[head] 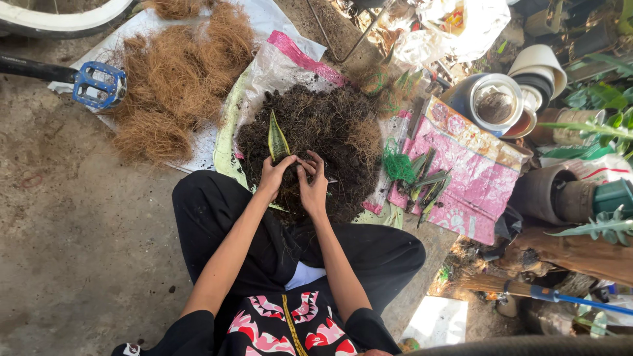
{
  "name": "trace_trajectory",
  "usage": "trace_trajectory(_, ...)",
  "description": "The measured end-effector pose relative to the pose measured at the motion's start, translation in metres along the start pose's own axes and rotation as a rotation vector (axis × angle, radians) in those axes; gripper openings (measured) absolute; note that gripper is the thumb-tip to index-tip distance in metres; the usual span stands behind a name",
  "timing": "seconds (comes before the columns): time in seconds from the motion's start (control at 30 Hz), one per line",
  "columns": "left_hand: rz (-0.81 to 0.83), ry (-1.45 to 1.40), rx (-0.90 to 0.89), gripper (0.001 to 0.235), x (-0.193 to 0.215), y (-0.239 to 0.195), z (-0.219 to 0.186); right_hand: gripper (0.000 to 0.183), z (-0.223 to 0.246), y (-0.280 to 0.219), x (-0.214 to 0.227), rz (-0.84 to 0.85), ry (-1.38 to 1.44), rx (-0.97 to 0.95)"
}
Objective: The person sits on the ground and wraps a plant cutting in a leaf, then packs soil around it. They repeat this process with multiple cuttings, securing each with a green string.
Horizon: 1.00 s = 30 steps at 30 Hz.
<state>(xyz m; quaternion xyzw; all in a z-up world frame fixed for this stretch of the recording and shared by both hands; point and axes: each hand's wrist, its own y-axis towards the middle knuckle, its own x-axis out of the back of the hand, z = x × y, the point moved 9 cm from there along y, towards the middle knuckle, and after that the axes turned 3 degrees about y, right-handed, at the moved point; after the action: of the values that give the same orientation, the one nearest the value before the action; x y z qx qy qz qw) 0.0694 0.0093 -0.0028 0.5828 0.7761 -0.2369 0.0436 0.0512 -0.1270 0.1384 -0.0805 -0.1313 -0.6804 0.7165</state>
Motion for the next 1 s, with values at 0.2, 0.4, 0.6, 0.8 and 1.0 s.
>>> trace_trajectory(0.2,-0.020,-0.046,-0.001,0.031,0.007,0.005,0.015,0.039,-0.018,0.005,0.008,-0.005,0.149,-0.034)
trace_trajectory(0.4,-0.109,0.011,0.097,0.045,0.012,0.000,0.008,0.026,-0.061,0.013,0.037,-0.046,-0.158,-0.133)
trace_trajectory(0.6,-0.074,0.017,0.089,0.062,0.003,-0.001,0.000,0.053,-0.094,-0.015,0.034,0.352,-0.884,0.047)
trace_trajectory(0.8,-0.012,-0.034,0.069,0.051,0.003,0.003,0.013,0.089,-0.109,-0.042,0.028,0.496,-1.064,0.075)
trace_trajectory(1.0,-0.080,-0.021,0.097,0.057,0.013,0.007,0.022,0.062,-0.127,-0.048,0.030,0.415,-0.987,0.073)
